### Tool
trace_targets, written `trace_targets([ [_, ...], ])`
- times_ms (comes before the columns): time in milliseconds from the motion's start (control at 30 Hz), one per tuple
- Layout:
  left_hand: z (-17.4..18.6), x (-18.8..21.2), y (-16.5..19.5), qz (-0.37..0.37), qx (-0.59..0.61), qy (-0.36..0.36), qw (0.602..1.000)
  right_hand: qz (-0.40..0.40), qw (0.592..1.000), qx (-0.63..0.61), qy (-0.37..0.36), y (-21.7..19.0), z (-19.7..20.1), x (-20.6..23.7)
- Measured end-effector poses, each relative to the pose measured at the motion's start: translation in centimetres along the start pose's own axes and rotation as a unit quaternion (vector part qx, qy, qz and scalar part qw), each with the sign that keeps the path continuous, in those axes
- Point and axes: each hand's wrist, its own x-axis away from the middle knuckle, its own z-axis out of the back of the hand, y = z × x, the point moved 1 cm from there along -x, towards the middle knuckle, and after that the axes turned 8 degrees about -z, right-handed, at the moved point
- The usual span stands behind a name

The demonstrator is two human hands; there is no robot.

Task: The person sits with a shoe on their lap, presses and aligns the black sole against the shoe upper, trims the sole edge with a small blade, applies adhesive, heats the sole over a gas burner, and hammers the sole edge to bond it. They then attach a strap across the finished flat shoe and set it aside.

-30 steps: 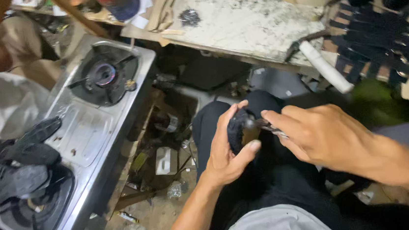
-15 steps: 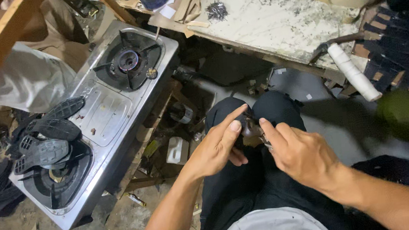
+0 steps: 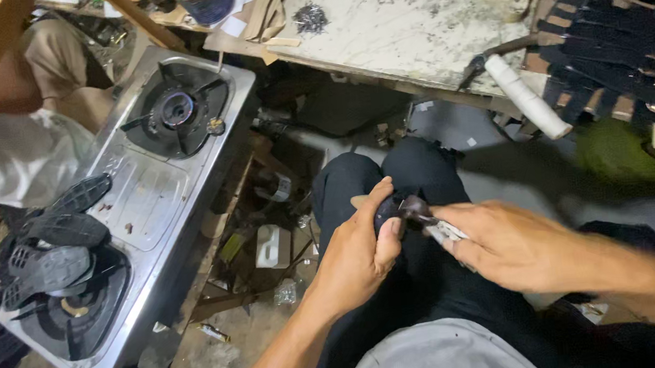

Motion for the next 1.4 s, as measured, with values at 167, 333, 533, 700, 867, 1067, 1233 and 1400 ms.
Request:
trace_targets([
  [167, -0.3, -0.4, -0.2, 0.008, 0.005, -0.055, 0.998, -0.009, 0.972, 0.235, 0.027, -0.3, 1.2, 0.8],
  [333, 2.7, -0.7, -2.0, 0.156, 0.182, -0.17, 0.956, -0.001, 0.938, 0.321, 0.129, 0.6, -2.7, -1.2],
  [533, 2.9, -0.1, -2.0, 0.201, 0.211, -0.079, 0.953, 0.104, 0.91, 0.187, 0.354, 2.4, -9.2, -2.9],
  [700, 2.0, 1.0, -1.2, 0.233, 0.13, -0.062, 0.962, 0.015, 0.96, 0.065, 0.271, 1.7, -9.2, -1.1],
  [867, 0.0, 1.6, -0.1, 0.013, -0.014, 0.01, 1.0, -0.018, 0.997, -0.058, 0.041, -0.4, -3.3, 1.1],
  [1067, -0.4, 1.8, -0.5, 0.031, 0.002, -0.068, 0.997, -0.053, 0.969, 0.232, 0.06, 0.4, -2.6, 2.2],
  [1233, 2.6, 1.5, -1.7, 0.132, 0.149, -0.131, 0.971, 0.08, 0.932, 0.234, 0.264, 2.3, -7.6, -1.0],
  [1400, 2.1, 1.7, -1.2, 0.22, 0.181, -0.046, 0.957, 0.112, 0.904, 0.157, 0.382, 2.8, -11.2, -2.7],
])
